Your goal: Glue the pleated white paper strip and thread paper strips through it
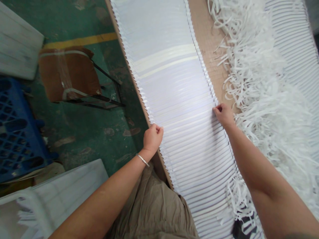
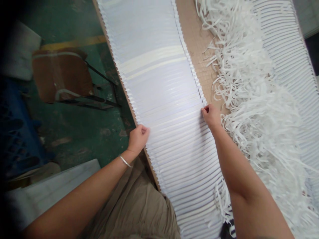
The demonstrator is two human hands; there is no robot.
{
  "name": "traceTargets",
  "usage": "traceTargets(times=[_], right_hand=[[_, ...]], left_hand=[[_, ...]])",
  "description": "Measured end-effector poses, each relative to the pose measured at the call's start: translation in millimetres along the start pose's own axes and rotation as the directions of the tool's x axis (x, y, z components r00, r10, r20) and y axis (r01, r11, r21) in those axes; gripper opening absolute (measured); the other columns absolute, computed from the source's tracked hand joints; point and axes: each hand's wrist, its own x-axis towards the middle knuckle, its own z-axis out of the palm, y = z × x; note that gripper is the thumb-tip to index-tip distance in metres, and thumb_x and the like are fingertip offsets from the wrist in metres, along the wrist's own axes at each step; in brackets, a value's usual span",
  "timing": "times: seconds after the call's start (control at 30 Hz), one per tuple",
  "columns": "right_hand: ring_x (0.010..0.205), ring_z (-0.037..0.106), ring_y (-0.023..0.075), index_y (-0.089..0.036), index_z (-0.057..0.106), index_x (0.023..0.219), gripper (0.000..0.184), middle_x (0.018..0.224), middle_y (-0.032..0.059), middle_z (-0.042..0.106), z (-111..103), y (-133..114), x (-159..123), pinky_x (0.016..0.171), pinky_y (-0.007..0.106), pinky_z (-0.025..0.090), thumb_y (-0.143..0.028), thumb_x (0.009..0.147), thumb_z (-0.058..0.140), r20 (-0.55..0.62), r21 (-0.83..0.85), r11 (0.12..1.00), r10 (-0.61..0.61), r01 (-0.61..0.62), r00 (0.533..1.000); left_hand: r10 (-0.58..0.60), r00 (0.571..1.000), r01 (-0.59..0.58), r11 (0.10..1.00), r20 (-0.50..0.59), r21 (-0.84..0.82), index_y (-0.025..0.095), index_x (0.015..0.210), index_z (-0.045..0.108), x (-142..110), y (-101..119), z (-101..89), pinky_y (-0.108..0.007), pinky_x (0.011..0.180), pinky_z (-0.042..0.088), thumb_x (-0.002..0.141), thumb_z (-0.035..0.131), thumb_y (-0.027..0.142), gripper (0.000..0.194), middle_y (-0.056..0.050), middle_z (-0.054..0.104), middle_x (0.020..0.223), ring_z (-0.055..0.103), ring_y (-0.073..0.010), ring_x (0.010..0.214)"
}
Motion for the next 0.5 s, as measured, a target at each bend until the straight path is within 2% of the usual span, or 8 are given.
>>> traceTargets(times=[0.1,0.2,0.27,0.33,0.4,0.5], right_hand=[[0.078,0.060,0.0240,-0.020,0.065,0.091,0.017,0.081,0.0073,0.068,-6,-1,7,0.080,0.037,0.049,-0.036,0.086,0.060,-0.072,-0.109,0.994,0.017,-0.024,0.997],[0.086,0.062,0.0269,-0.018,0.067,0.114,0.032,0.091,0.0101,0.069,-15,0,23,0.084,0.040,0.049,-0.035,0.090,0.055,-0.194,-0.211,0.975,0.029,-0.070,0.981],[0.092,0.063,0.0285,-0.019,0.065,0.126,0.040,0.104,0.0133,0.070,-19,2,34,0.085,0.040,0.048,-0.034,0.091,0.055,-0.213,-0.266,0.962,0.012,-0.070,0.977],[0.094,0.064,0.0292,-0.018,0.070,0.121,0.037,0.112,0.0164,0.070,-22,5,42,0.085,0.040,0.048,-0.032,0.090,0.054,-0.192,-0.316,0.946,0.018,-0.079,0.981],[0.092,0.063,0.0288,-0.016,0.075,0.108,0.032,0.109,0.0176,0.070,-28,10,41,0.084,0.040,0.047,-0.030,0.091,0.052,-0.168,-0.346,0.934,0.038,-0.095,0.985],[0.085,0.061,0.0275,-0.015,0.077,0.098,0.032,0.103,0.0173,0.069,-42,20,14,0.079,0.040,0.047,-0.032,0.091,0.051,-0.148,-0.375,0.926,-0.005,-0.051,0.989]], left_hand=[[-0.014,1.000,0.014,1.000,-0.004,0.026,0.024,0.074,0.050,-1,-2,-5.1,-0.030,0.066,0.040,0.088,0.061,0.030,0.019,-0.003,0.064,0.070,0.062,-0.0208,0.067],[0.000,1.000,0.000,1.000,-0.028,0.005,0.024,0.082,0.052,-7,-7,-12.2,-0.029,0.067,0.042,0.088,0.060,0.028,0.010,-0.002,0.065,0.072,0.064,-0.0211,0.069],[0.030,0.999,-0.031,0.999,-0.033,-0.022,0.024,0.088,0.053,-12,-12,-16.3,-0.029,0.068,0.043,0.087,0.059,0.027,0.007,-0.001,0.065,0.072,0.065,-0.0206,0.069],[0.062,0.998,-0.063,0.997,-0.025,-0.049,0.023,0.092,0.053,-19,-15,-18.7,-0.029,0.067,0.043,0.088,0.058,0.026,0.007,0.000,0.064,0.069,0.064,-0.0198,0.066],[0.092,0.996,-0.092,0.993,-0.011,-0.075,0.023,0.094,0.054,-25,-15,-19.3,-0.028,0.065,0.042,0.089,0.057,0.025,0.006,0.002,0.062,0.067,0.062,-0.0189,0.064],[0.123,0.992,-0.119,0.988,0.038,-0.096,0.022,0.096,0.058,-33,-8,-16.9,-0.028,0.062,0.042,0.091,0.056,0.024,0.007,0.002,0.062,0.067,0.061,-0.0177,0.062]])
